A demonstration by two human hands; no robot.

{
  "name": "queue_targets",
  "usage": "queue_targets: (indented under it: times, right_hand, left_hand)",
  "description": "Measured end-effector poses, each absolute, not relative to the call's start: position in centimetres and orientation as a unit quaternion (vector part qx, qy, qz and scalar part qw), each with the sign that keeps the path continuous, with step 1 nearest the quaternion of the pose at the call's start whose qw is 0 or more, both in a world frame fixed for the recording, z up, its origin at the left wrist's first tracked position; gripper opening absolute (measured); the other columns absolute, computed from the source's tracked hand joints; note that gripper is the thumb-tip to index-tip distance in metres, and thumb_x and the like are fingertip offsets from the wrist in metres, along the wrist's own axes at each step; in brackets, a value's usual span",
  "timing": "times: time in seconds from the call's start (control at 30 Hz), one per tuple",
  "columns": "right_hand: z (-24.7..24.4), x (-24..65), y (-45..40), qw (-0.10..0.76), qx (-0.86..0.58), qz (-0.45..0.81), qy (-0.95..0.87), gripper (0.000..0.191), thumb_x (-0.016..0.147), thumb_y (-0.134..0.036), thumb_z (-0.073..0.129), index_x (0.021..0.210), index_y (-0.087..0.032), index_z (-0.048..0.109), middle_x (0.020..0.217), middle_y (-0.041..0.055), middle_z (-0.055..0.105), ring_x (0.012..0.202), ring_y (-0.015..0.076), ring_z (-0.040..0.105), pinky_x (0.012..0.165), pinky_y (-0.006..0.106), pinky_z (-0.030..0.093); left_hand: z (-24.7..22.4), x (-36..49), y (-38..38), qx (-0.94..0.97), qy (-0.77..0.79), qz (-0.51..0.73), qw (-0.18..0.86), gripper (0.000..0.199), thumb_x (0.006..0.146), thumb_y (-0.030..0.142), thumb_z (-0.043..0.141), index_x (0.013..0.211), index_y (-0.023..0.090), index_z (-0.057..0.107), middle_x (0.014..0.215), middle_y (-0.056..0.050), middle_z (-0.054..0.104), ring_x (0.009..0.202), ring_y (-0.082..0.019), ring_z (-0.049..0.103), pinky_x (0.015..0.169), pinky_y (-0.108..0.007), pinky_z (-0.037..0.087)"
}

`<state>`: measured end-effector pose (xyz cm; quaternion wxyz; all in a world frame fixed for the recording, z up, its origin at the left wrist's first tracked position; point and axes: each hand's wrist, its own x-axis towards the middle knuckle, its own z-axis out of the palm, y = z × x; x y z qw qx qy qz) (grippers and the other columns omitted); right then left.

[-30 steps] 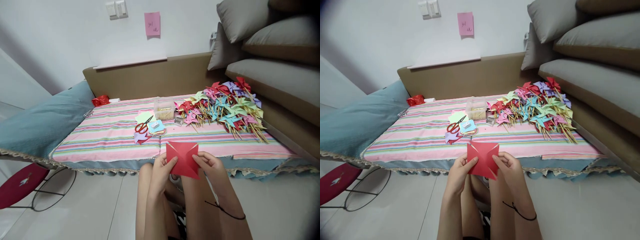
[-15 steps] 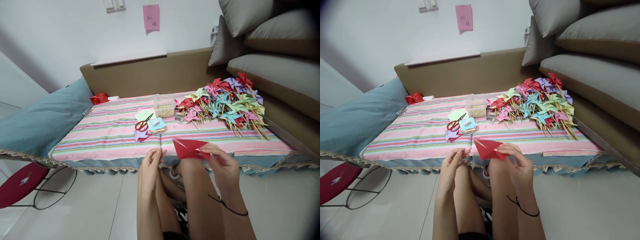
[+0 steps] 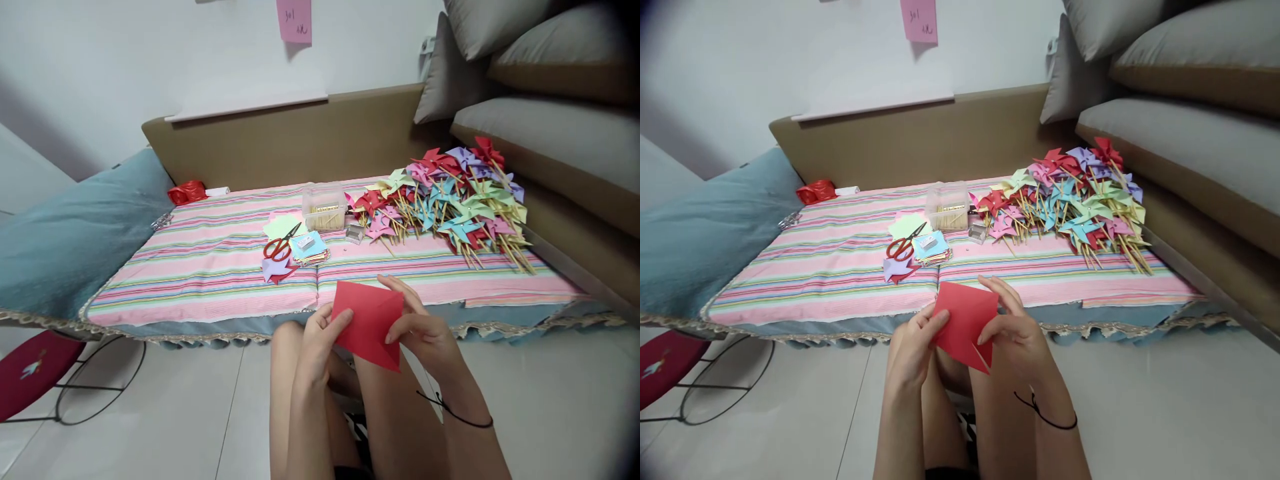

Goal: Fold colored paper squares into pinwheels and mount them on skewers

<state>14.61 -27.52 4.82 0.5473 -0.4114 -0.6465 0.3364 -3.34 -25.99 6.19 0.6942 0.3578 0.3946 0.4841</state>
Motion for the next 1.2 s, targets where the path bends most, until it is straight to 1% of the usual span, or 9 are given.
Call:
queue_targets:
  times: [0.1, 0.17, 0.27, 0.5, 0.67, 0.8, 0.9, 1.03, 1.2]
  right_hand:
    - [4.4, 14.5, -27.2, 0.532, -0.401, 0.398, -0.631, 0.023, 0.088, -0.034, 0.057, 0.072, -0.03, 0.074, 0.144, -0.0003, 0.046, 0.136, 0.0283, 0.034, 0.107, 0.045, 0.034]
    - [4.2, 14.1, -27.0, 0.573, -0.42, 0.454, -0.538, 0.018, 0.09, -0.037, 0.055, 0.098, -0.034, 0.071, 0.137, 0.0028, 0.053, 0.126, 0.0258, 0.049, 0.101, 0.044, 0.041]
    - [4.0, 13.3, -26.8, 0.604, -0.466, 0.516, -0.39, 0.042, 0.086, -0.043, 0.059, 0.126, -0.034, 0.05, 0.114, 0.0058, 0.068, 0.094, 0.0218, 0.067, 0.082, 0.04, 0.053]
    - [3.4, 12.2, -26.2, 0.608, -0.526, 0.45, -0.389, 0.024, 0.073, -0.036, 0.074, 0.085, -0.019, 0.063, 0.081, 0.0042, 0.069, 0.076, 0.0181, 0.066, 0.066, 0.028, 0.053]
    - [3.3, 12.3, -26.3, 0.622, -0.537, 0.417, -0.388, 0.02, 0.074, -0.035, 0.072, 0.084, -0.02, 0.064, 0.08, 0.0046, 0.069, 0.075, 0.0193, 0.066, 0.064, 0.029, 0.053]
    - [3.5, 12.6, -26.6, 0.65, -0.53, 0.344, -0.422, 0.011, 0.076, -0.029, 0.071, 0.083, -0.022, 0.066, 0.081, 0.0032, 0.067, 0.077, 0.0187, 0.064, 0.072, 0.033, 0.053]
    - [4.0, 13.1, -26.8, 0.662, -0.466, 0.247, -0.532, 0.006, 0.079, -0.02, 0.067, 0.08, -0.025, 0.07, 0.094, 0.0039, 0.068, 0.096, 0.0231, 0.061, 0.089, 0.043, 0.048]
    - [4.5, 14.2, -27.0, 0.614, -0.415, 0.157, -0.653, 0.02, 0.079, -0.014, 0.066, 0.076, -0.032, 0.073, 0.107, 0.0023, 0.064, 0.116, 0.0277, 0.05, 0.097, 0.05, 0.04]
    - [4.5, 15.0, -27.0, 0.539, -0.426, 0.138, -0.714, 0.019, 0.081, -0.019, 0.066, 0.073, -0.034, 0.074, 0.086, 0.0036, 0.057, 0.095, 0.024, 0.051, 0.083, 0.043, 0.043]
  left_hand:
    - [6.0, -3.3, -25.7, 0.338, 0.431, 0.512, 0.662, 0.033, 0.065, 0.027, 0.078, 0.092, 0.012, 0.068, 0.089, -0.009, 0.074, 0.076, -0.018, 0.067, 0.072, -0.027, 0.05]
    - [5.8, -3.4, -25.4, 0.32, 0.454, 0.536, 0.636, 0.032, 0.064, 0.026, 0.079, 0.091, 0.012, 0.068, 0.087, -0.008, 0.075, 0.074, -0.017, 0.067, 0.072, -0.027, 0.05]
    - [5.3, -3.6, -25.2, 0.317, 0.471, 0.546, 0.616, 0.03, 0.065, 0.026, 0.078, 0.089, 0.013, 0.067, 0.088, -0.008, 0.075, 0.075, -0.017, 0.067, 0.072, -0.028, 0.051]
    - [6.1, -3.4, -25.4, 0.35, 0.493, 0.509, 0.613, 0.026, 0.068, 0.033, 0.075, 0.084, 0.014, 0.068, 0.082, -0.005, 0.073, 0.072, -0.017, 0.065, 0.07, -0.026, 0.048]
    - [6.1, -3.5, -25.3, 0.35, 0.503, 0.51, 0.603, 0.025, 0.073, 0.039, 0.07, 0.078, 0.015, 0.067, 0.07, -0.001, 0.067, 0.064, -0.012, 0.057, 0.064, -0.023, 0.044]
    - [5.3, -3.6, -25.1, 0.358, 0.499, 0.524, 0.59, 0.024, 0.076, 0.038, 0.067, 0.085, 0.016, 0.068, 0.085, -0.004, 0.069, 0.08, -0.015, 0.06, 0.074, -0.025, 0.046]
    - [5.1, -3.7, -25.0, 0.331, 0.527, 0.547, 0.56, 0.032, 0.08, 0.045, 0.061, 0.098, 0.019, 0.068, 0.108, -0.006, 0.068, 0.1, -0.019, 0.06, 0.084, -0.027, 0.045]
    - [5.6, -3.9, -25.4, 0.291, 0.484, 0.505, 0.653, 0.054, 0.082, 0.062, 0.048, 0.101, 0.016, 0.07, 0.105, -0.01, 0.07, 0.094, -0.022, 0.064, 0.068, -0.027, 0.049]
    - [6.1, -4.1, -25.7, 0.266, 0.426, 0.518, 0.692, 0.036, 0.08, 0.047, 0.062, 0.1, 0.017, 0.071, 0.097, -0.006, 0.073, 0.083, -0.017, 0.066, 0.066, -0.022, 0.047]
